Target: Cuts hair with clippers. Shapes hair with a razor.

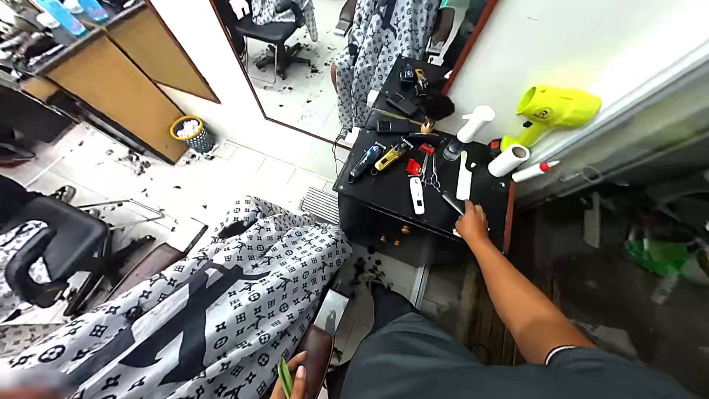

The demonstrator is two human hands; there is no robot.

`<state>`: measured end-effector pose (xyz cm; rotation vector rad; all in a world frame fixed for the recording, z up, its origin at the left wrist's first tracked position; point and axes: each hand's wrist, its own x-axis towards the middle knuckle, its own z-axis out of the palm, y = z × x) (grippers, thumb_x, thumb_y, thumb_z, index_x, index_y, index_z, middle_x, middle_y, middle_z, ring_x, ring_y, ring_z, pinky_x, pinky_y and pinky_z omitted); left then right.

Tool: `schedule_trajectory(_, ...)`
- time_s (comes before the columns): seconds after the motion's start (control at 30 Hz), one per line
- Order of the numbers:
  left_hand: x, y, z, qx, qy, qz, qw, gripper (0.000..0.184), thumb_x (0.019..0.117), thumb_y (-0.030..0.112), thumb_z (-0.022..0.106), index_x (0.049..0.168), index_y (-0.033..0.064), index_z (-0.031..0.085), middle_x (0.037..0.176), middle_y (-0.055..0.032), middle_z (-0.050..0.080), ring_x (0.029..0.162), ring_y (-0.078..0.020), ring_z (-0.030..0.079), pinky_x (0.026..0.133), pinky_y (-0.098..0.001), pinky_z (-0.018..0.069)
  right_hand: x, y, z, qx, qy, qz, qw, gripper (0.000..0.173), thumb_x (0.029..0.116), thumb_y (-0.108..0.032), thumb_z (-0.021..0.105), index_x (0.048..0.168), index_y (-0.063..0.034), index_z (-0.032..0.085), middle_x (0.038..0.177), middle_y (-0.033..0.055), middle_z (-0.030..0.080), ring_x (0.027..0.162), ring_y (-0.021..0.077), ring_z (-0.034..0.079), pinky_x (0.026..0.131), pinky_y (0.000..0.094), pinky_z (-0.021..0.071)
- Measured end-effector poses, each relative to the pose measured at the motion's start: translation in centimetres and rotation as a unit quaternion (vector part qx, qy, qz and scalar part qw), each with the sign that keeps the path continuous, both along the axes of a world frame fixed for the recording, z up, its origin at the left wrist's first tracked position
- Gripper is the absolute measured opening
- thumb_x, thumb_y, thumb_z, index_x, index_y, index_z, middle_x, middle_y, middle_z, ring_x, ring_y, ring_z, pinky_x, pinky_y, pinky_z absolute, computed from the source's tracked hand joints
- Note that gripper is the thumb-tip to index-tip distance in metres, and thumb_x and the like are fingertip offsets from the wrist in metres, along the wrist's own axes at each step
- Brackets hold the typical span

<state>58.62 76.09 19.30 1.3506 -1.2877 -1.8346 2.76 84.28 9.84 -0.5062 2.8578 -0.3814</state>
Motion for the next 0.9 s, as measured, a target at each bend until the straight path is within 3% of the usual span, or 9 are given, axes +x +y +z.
schedule_trajectory(0.1,-5.6,-0.2,0.4,0.014,-0.033,0.021,0.999,0.028,0.1022,0.010,0.049,0.125,0.0015,0.063,0.075,0.0077,0.061,0.054,0.0017,0.050,0.050,-0.0160,0.0441,-2.3,-3.4,2.9,-0.039,0.007,0.050,0.998,0.053,0.0946,-0.010,0.063,0.145,0.0033,0.052,0.146,0.0351,0.045,0.134,0.0524,0.046,0.109,0.0651,0.0392)
schedule_trajectory(0.17,-8.3,-0.6,0.4,0.003,-0.038,0.025,0.999,0.028,0.1007,0.010,0.053,0.125,0.0019,0.063,0.074,0.0069,0.061,0.053,0.0011,0.049,0.049,-0.0158,0.0423,-4.1,-8.4,4.2,-0.084,-0.012,0.109,0.990,0.044,0.0988,-0.014,0.060,0.139,0.0042,0.057,0.143,0.0343,0.048,0.130,0.0509,0.051,0.108,0.0634,0.0426)
schedule_trajectory(0.23,-10.4,-1.1,0.2,-0.022,-0.051,0.033,0.998,0.029,0.0982,0.013,0.057,0.125,0.0029,0.065,0.070,0.0070,0.059,0.053,0.0001,0.049,0.049,-0.0170,0.0430,-6.7,-14.1,4.0,-0.106,-0.036,0.156,0.981,0.043,0.1029,-0.023,0.056,0.140,-0.0012,0.058,0.134,0.0339,0.056,0.120,0.0520,0.058,0.100,0.0676,0.0464)
schedule_trajectory(0.3,-11.6,-1.5,0.4,-0.038,-0.069,0.044,0.996,0.033,0.0970,0.018,0.060,0.126,0.0042,0.066,0.069,0.0057,0.058,0.054,-0.0025,0.050,0.051,-0.0204,0.0441,-9.0,-19.8,3.4,-0.057,-0.095,0.201,0.973,0.050,0.1080,-0.039,0.046,0.150,-0.0134,0.050,0.127,0.0336,0.063,0.114,0.0553,0.062,0.093,0.0744,0.0463)
schedule_trajectory(0.4,-12.3,-1.6,1.3,-0.044,-0.091,0.075,0.992,0.033,0.0973,0.021,0.061,0.127,0.0063,0.065,0.069,0.0054,0.057,0.054,-0.0039,0.050,0.052,-0.0220,0.0445,-9.7,-25.3,3.1,0.000,-0.253,0.185,0.950,0.059,0.1106,-0.051,0.031,0.161,-0.0211,0.035,0.138,0.0333,0.054,0.113,0.0510,0.060,0.090,0.0705,0.0477)
schedule_trajectory(0.5,-12.5,-1.4,1.6,-0.050,-0.089,0.117,0.988,0.033,0.0976,0.022,0.061,0.127,0.0071,0.066,0.066,0.0065,0.054,0.054,-0.0044,0.049,0.053,-0.0230,0.0438,-9.3,-26.6,3.9,-0.023,-0.305,0.116,0.945,0.062,0.1094,-0.054,0.035,0.159,-0.0166,0.034,0.144,0.0322,0.049,0.113,0.0492,0.059,0.089,0.0663,0.0489)
schedule_trajectory(0.67,-12.4,-1.7,1.8,-0.053,-0.072,0.137,0.986,0.033,0.0985,0.022,0.061,0.128,0.0079,0.065,0.064,0.0059,0.051,0.051,-0.0058,0.046,0.050,-0.0240,0.0426,-8.7,-26.1,1.9,-0.055,-0.274,0.066,0.958,0.076,0.1007,-0.046,0.062,0.159,-0.0090,0.028,0.147,0.0332,0.045,0.115,0.0472,0.060,0.089,0.0623,0.0517)
schedule_trajectory(0.8,-11.7,-2.7,2.3,-0.067,-0.067,0.131,0.987,0.033,0.0988,0.022,0.062,0.129,0.0103,0.065,0.063,0.0049,0.051,0.048,-0.0057,0.044,0.046,-0.0233,0.0401,-8.4,-26.2,1.5,-0.061,-0.270,0.043,0.960,0.078,0.1006,-0.043,0.059,0.163,-0.0149,0.020,0.148,0.0311,0.044,0.111,0.0441,0.063,0.086,0.0576,0.0546)
schedule_trajectory(0.9,-10.3,-3.2,2.6,-0.096,-0.080,0.118,0.985,0.033,0.0990,0.025,0.062,0.129,0.0108,0.065,0.066,0.0052,0.053,0.052,-0.0056,0.047,0.051,-0.0238,0.0429,-7.8,-25.2,2.1,-0.095,-0.259,0.032,0.961,0.076,0.1031,-0.046,0.053,0.165,-0.0194,0.017,0.149,0.0301,0.045,0.112,0.0444,0.063,0.085,0.0588,0.0546)
